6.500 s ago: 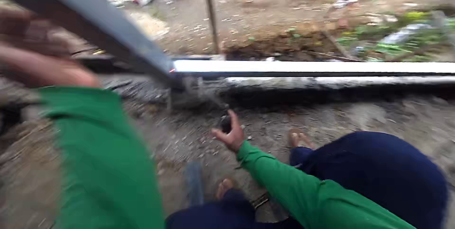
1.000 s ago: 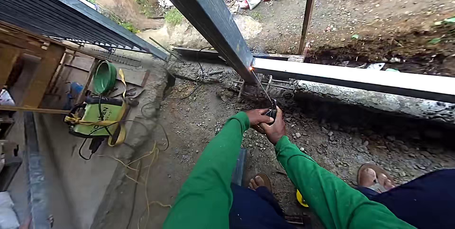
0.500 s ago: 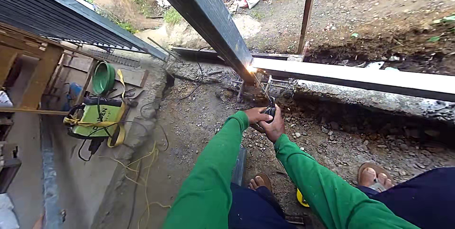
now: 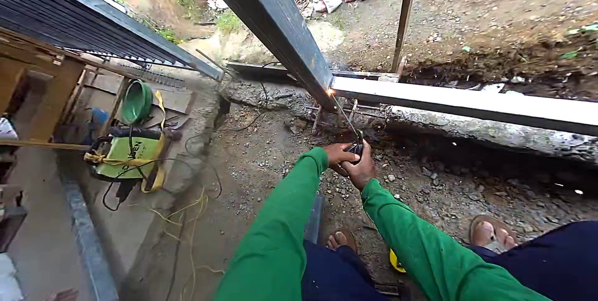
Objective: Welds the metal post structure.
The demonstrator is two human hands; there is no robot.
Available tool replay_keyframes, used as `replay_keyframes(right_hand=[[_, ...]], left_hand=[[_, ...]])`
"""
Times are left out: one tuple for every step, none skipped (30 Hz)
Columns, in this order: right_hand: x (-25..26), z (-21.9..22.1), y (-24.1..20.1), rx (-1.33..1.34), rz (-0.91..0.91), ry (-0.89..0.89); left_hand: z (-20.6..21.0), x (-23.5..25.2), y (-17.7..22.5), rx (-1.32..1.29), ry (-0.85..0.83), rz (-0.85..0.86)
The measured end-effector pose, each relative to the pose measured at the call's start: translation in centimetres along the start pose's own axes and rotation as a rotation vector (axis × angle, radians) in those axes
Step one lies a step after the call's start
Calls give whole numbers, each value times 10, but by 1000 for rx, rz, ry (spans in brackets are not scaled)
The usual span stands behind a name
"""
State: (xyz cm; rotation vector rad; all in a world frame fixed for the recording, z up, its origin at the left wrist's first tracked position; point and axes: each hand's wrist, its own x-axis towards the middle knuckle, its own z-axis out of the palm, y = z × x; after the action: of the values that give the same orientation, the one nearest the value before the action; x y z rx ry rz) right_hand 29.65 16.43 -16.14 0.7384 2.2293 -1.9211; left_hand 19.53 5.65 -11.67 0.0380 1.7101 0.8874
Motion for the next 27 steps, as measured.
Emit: replay_keyframes(right_hand=[[1,0,0,-1,3,-5],[1,1,-1,-3,7,-7],[2,1,-1,-5,10,-7],[2,1,0,-10,14,-8],[3,2,0,-15,15,-9],[3,3,1,-14,14,-8],[4,4,3,-6,5,1],[6,5,4,4,-4,8],[7,5,5,13,-7,9],[7,5,5,16,-6,9],[8,5,4,12,-4,6],[9,5,4,8,-4,3],[10,5,4,4,-6,2],[11,6,5,3,-8,1],[11,6,5,4,-13,3],[11,7,5,6,-16,5],[12,7,6,8,-16,6],[12,7,5,9,-14,6],[12,7,6,11,-12,4],[12,8,6,10,-12,4],[12,8,6,7,-11,4],[12,8,5,6,-11,3],[11,8,4,10,-13,3],[9,7,3,31,-14,4],[6,4,2,67,-11,2],[1,1,-1,116,8,-23],[-2,-1,-2,154,31,-43]], left_hand=[[-1,1,-1,-17,0,-2],[-1,2,-2,-28,1,5],[-2,3,-3,-36,-2,13],[-3,3,-4,-38,-3,24],[-3,4,-4,-35,-3,27],[-4,4,-4,-33,-4,24],[-3,4,-3,-31,-3,22],[-3,3,-3,-27,0,19],[-4,3,-2,-27,0,17],[-4,3,-2,-32,-1,17],[-5,3,-1,-39,-3,24],[-6,4,-2,-44,-3,33],[-7,6,-4,-44,-2,46],[-8,8,-4,-48,-8,54],[-8,8,-4,-57,-12,53],[-9,7,-4,-64,-14,51],[-9,8,-4,-69,-15,48],[-9,9,-5,-73,-14,43],[-9,10,-6,-74,-14,42],[-10,12,-8,-70,-17,44],[-12,13,-10,-61,-22,52],[-13,13,-11,-55,-26,58],[-12,11,-8,-53,-19,54],[-7,2,2,-34,13,37],[3,-13,20,10,81,-10],[16,-32,45,79,169,-93],[24,-48,65,182,223,-157]])
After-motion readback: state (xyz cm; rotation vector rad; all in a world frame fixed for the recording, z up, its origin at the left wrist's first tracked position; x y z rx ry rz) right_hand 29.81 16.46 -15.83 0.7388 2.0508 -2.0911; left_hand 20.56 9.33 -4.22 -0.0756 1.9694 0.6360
